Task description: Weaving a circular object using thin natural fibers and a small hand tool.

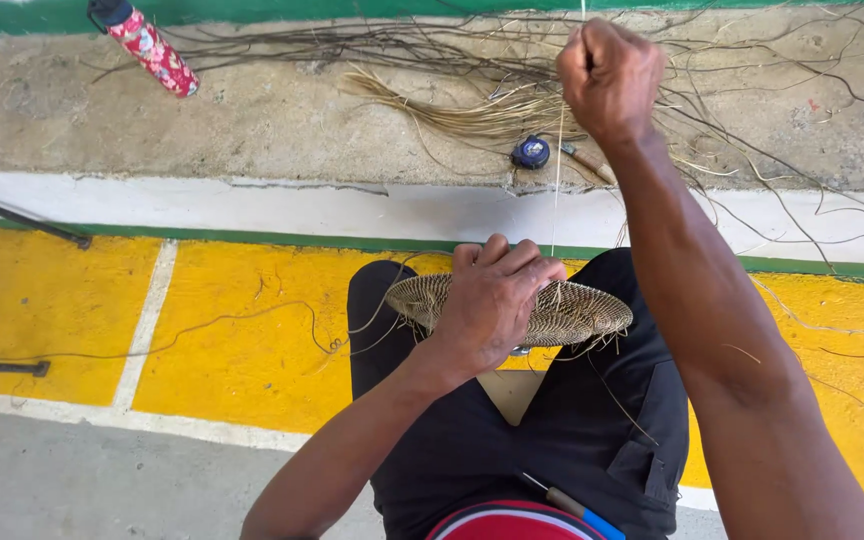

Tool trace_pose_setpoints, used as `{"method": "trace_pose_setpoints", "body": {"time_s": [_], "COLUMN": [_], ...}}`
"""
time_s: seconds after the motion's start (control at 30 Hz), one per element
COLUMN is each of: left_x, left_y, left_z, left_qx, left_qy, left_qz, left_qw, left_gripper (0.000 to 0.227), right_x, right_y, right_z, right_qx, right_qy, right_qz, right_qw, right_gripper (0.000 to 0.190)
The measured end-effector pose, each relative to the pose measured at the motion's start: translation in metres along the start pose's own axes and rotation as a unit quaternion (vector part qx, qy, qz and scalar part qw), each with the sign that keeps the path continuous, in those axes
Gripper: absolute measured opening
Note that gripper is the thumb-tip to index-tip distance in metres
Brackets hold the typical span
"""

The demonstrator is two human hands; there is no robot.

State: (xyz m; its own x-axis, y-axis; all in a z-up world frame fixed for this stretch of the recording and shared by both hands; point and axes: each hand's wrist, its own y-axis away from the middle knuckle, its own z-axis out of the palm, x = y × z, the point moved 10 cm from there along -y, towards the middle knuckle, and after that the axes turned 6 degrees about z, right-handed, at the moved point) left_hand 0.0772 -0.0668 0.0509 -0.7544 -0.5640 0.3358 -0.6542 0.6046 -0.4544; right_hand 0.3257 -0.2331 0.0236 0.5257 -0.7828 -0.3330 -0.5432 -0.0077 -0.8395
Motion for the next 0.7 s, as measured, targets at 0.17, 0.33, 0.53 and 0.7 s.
{"method": "trace_pose_setpoints", "body": {"time_s": [0.17,0.33,0.53,0.7], "left_x": [-0.003,-0.037,-0.03,-0.03], "left_y": [-0.006,-0.003,-0.005,-0.009], "left_z": [0.001,0.008,0.001,0.001], "left_qx": [0.008,0.008,0.008,0.015], "left_qy": [0.012,0.133,0.104,0.08], "left_qz": [0.006,-0.083,-0.014,-0.013], "left_qw": [1.0,0.988,0.994,0.997], "left_gripper": [0.024,0.027,0.026,0.027], "right_x": [-0.014,0.042,-0.033,-0.104], "right_y": [-0.03,-0.04,0.002,0.061], "right_z": [-0.04,-0.12,-0.203,-0.19], "right_qx": [-0.066,-0.138,-0.122,-0.107], "right_qy": [-0.117,-0.307,-0.393,-0.463], "right_qz": [0.102,0.199,0.232,0.25], "right_qw": [0.986,0.92,0.882,0.844], "right_gripper": [0.032,0.014,0.02,0.044]}}
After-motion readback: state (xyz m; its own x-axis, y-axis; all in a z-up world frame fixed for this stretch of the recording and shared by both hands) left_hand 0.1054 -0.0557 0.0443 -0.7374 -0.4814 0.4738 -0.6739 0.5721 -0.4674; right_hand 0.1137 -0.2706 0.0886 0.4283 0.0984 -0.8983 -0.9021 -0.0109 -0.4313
